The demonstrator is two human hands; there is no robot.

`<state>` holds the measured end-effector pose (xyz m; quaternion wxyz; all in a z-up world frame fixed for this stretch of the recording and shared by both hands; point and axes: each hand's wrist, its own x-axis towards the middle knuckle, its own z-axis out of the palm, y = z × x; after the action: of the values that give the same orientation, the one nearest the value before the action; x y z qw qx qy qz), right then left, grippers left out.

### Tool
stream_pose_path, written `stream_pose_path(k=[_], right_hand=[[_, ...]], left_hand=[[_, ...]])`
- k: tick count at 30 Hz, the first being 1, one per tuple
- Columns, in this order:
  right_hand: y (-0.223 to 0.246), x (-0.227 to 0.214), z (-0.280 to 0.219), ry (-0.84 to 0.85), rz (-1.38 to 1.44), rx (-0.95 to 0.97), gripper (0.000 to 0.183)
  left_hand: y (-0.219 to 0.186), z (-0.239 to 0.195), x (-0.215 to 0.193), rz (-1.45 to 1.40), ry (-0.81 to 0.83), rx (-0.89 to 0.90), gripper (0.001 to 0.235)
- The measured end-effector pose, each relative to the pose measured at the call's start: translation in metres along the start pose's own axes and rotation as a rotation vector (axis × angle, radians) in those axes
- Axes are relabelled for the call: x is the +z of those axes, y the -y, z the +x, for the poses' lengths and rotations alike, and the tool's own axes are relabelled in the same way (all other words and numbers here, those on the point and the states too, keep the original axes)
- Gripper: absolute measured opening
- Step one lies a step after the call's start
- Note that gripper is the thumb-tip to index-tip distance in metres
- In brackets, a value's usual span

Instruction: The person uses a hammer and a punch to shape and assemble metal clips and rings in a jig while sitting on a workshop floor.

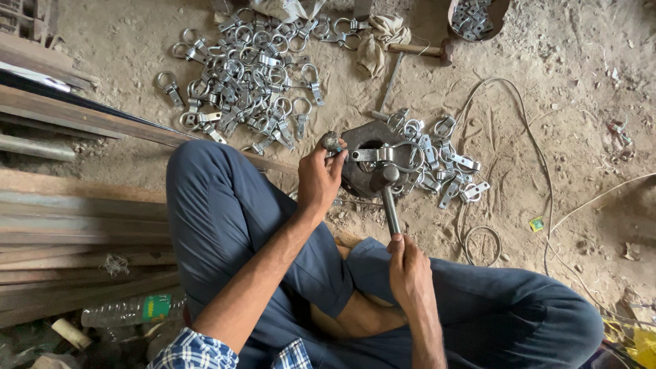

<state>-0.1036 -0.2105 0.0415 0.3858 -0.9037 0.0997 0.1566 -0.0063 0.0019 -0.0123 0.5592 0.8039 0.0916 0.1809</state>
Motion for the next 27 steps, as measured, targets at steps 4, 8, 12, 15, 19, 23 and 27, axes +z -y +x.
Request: stream_pose_path(k=[4,8,12,15,19,23,27], right_hand=[[0.0025,-0.0014,-0.0009,0.056,-0.034,0.102,0.049],[0.0009,-0.002,-0.0011,0.018,-0.015,0.04,0.05],[-0.001,-0.0015,-0.001,-0.019,0.022,-0.036,0.05],[-0.0008,-0.0023,-0.0012,-0.008,0.011,-0.009,0.05],[0.0028,-0.0024,-0.0022,-0.005,0.004,-0.016,0.051],[0.0052,-0.0036,-0.0026,0.004,-0.022,0.03,0.051],[0.0042,-0.0037,-0.0032,-0.021,0.012,-0.047,0.051]], left_hand=[[0.0007,0.0007,0.0025,0.018,-0.005,0.012,0.022],[-0.0008,-0.0005,0.0017,0.033,-0.007,0.008,0.023],[-0.0018,0.0002,0.0005,0.009,-0.006,0.016,0.024],[-0.0019,0.001,0.0016,0.013,-0.006,0.025,0.024],[-0.0017,0.0009,0.001,0.029,0.002,0.001,0.024],[-0.0024,-0.0001,0.0005,0.058,-0.012,0.046,0.021],[-0.0008,-0.0012,0.0003,0.058,-0.03,0.079,0.019]])
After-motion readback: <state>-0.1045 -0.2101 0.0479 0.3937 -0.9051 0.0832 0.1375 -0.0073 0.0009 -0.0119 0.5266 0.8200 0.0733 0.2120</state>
